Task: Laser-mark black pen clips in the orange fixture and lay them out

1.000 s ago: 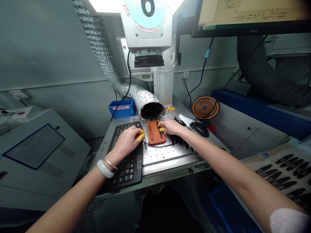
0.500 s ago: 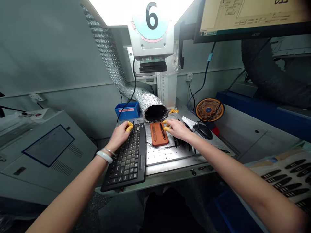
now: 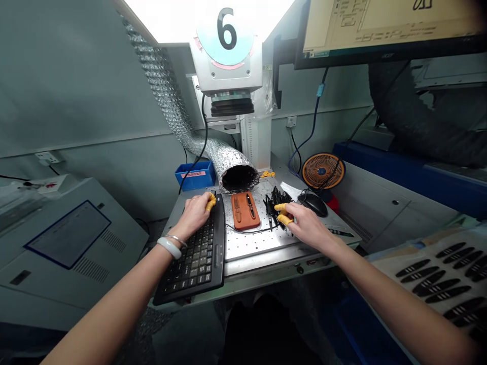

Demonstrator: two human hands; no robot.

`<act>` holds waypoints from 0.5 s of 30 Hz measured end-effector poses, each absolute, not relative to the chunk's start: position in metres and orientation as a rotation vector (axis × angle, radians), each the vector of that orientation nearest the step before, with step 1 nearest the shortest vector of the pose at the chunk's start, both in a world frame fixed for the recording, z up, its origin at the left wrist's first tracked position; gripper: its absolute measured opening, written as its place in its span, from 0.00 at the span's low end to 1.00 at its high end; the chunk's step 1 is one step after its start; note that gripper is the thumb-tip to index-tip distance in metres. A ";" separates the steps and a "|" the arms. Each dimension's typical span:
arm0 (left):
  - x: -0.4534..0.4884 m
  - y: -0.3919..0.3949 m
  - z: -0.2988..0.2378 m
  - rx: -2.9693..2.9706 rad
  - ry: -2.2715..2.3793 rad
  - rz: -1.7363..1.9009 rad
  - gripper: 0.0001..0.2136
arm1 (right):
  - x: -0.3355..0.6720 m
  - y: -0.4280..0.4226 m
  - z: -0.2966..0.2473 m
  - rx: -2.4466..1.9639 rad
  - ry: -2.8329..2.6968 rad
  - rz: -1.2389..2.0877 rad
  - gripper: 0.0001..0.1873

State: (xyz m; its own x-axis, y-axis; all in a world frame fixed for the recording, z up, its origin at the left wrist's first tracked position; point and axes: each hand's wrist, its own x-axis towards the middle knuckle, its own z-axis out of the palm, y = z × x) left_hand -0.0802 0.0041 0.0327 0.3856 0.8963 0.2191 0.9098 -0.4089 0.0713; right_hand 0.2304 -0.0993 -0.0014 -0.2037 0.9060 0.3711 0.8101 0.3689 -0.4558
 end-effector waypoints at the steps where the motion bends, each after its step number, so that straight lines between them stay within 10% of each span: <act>1: -0.074 -0.006 0.035 -2.593 -1.626 -0.369 0.06 | 0.231 -0.105 -0.002 -1.470 -2.029 0.239 0.07; 15: 0.010 -0.187 0.047 -2.735 -0.690 -0.560 0.08 | 0.209 -0.207 0.000 -1.340 -1.475 0.654 0.10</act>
